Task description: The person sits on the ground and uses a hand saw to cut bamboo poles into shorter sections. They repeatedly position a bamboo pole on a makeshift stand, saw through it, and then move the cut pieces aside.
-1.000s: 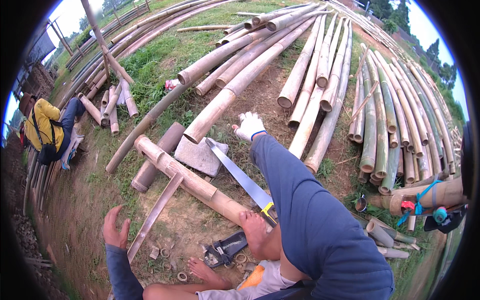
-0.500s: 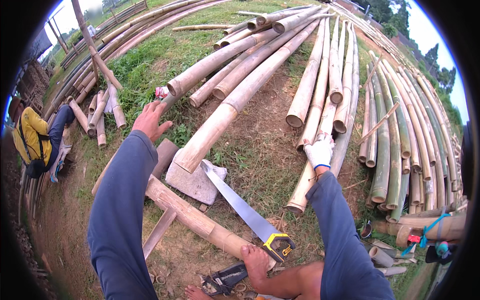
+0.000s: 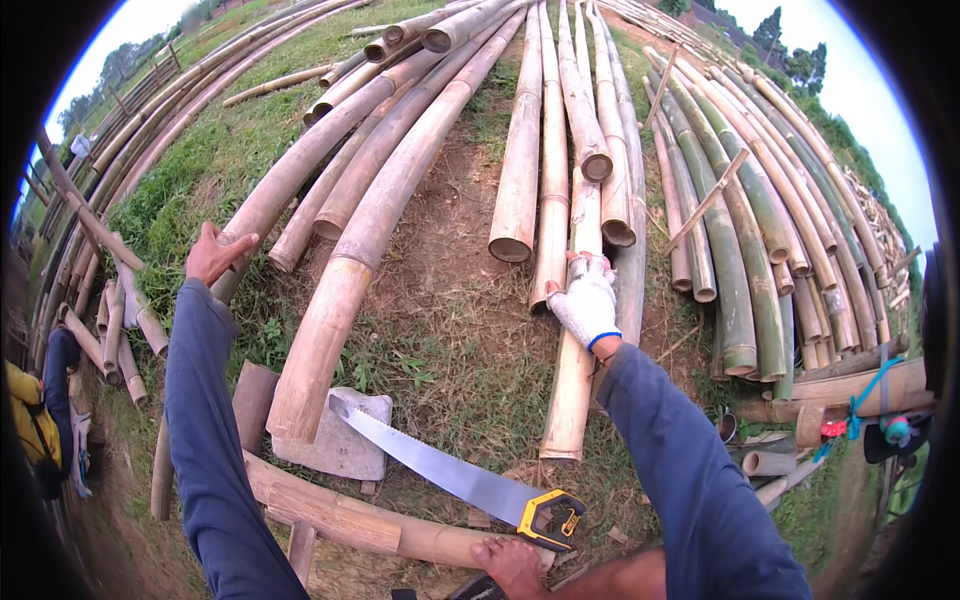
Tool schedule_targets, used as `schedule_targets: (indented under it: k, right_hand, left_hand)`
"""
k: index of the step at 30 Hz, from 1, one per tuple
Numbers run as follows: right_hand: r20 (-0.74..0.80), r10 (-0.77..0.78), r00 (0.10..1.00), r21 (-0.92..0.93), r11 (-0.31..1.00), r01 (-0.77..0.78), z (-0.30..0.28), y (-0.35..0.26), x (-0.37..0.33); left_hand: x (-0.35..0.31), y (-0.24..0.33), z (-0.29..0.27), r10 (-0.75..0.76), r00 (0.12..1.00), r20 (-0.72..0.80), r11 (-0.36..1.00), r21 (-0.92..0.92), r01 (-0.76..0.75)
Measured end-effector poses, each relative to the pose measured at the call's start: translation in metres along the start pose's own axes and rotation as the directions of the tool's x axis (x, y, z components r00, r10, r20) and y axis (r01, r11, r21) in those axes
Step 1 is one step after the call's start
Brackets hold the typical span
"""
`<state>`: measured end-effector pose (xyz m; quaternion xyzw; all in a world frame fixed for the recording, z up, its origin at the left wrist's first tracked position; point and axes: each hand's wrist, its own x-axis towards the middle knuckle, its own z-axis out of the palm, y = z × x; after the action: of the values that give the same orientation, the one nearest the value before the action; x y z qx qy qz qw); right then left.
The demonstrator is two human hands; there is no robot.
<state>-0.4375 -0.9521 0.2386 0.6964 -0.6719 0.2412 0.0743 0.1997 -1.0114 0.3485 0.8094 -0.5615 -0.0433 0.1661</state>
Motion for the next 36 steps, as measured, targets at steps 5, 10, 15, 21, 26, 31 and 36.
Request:
schedule_targets:
  k: [5,10,15,21,26,31,36]
  right_hand:
    - [0.060,0.070,0.996,-0.010,0.998,-0.069,-0.001,-0.003,-0.001]
    - [0.050,0.061,0.997,-0.015,0.998,-0.061,-0.006,-0.006,-0.002]
    - [0.072,0.103,0.992,-0.021,0.995,-0.102,-0.013,-0.009,-0.002]
    - [0.156,0.118,0.981,-0.011,0.993,-0.118,-0.013,-0.009,0.001]
    - [0.169,0.141,0.976,-0.049,0.990,-0.134,-0.012,-0.013,0.002]
    - [0.181,0.165,0.970,-0.036,0.986,-0.161,-0.019,-0.019,0.002]
    - [0.165,0.155,0.974,-0.013,0.988,-0.155,-0.020,-0.019,0.001]
  left_hand:
    - [-0.048,0.048,0.008,0.053,0.996,0.066,0.985,-0.165,-0.042]
    - [-0.085,0.075,-0.001,0.154,0.961,0.231,0.976,0.115,-0.184]
    - [-0.084,0.064,0.020,0.290,0.949,-0.124,0.940,0.221,-0.259]
    - [-0.054,0.042,0.058,0.048,0.989,0.138,0.999,0.010,-0.050]
    - [-0.054,0.052,0.048,-0.030,0.929,0.369,0.890,-0.413,0.193]
    - [-0.078,0.091,0.010,0.052,0.934,0.354,0.968,-0.248,0.040]
    - [-0.100,0.131,-0.007,0.113,0.954,0.277,0.982,0.117,-0.150]
